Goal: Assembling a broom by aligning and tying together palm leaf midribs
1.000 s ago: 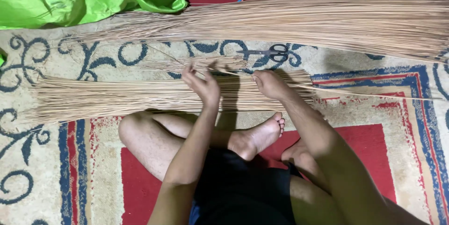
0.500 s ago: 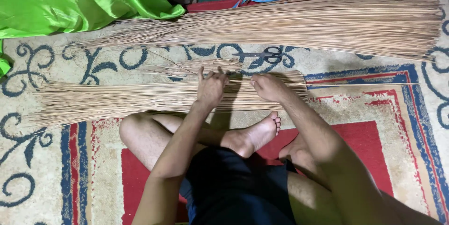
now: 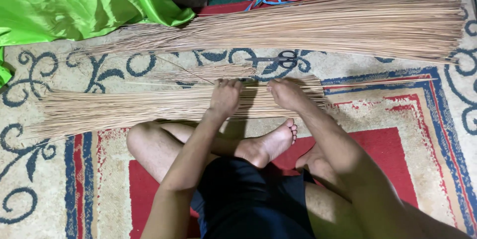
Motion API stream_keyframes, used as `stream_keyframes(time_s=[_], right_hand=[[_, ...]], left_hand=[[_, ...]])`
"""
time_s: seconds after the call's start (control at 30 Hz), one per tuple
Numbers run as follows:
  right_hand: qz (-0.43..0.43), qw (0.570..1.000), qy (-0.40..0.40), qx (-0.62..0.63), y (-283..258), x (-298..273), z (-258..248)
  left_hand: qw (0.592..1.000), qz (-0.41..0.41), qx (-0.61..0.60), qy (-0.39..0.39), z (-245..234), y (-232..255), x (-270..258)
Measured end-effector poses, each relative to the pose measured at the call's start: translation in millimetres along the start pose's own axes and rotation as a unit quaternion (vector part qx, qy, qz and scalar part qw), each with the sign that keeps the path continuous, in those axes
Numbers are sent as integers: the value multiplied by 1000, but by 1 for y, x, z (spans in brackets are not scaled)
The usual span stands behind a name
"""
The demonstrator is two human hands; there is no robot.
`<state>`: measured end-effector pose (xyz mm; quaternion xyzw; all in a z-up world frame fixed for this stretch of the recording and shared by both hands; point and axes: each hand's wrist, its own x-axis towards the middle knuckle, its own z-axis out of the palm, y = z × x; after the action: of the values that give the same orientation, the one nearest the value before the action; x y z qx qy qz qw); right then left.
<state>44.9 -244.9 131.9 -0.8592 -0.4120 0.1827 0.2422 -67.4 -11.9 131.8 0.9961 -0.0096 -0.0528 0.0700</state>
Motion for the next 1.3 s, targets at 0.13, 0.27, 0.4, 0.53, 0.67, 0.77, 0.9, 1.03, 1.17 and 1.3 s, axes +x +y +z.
stream_keyframes(time_s=[0.13,0.27,0.4,0.53,0.67,0.77,0.9,1.03,1.17,1.3], right_hand=[[-14,1000,22,0,-23,8,11],[-15,999,19,-22,7,6,20],[-18,997,31,-71,41,-2,14],[-13,995,43,-90,57,-8,9],[-19,995,38,-91,41,-7,2],[-16,997,30,-65,37,2,24],[-36,999,23,-30,10,10,39],[-58,997,40,-27,-12,9,34],[-61,994,60,-66,11,6,40],[-51,983,98,-150,34,-4,35]], left_hand=[[999,20,-21,46,22,31,21],[999,18,-39,20,37,7,15],[1000,-8,-26,7,46,-46,-7],[999,-33,-24,-4,36,-83,-25],[999,-28,-25,-10,30,-82,-27],[998,-12,-58,-14,27,-54,-16],[995,39,-89,-10,-11,8,-7],[998,50,-37,-2,22,22,11],[999,16,-47,-18,16,5,-1],[999,-7,-42,-25,31,-41,-16]])
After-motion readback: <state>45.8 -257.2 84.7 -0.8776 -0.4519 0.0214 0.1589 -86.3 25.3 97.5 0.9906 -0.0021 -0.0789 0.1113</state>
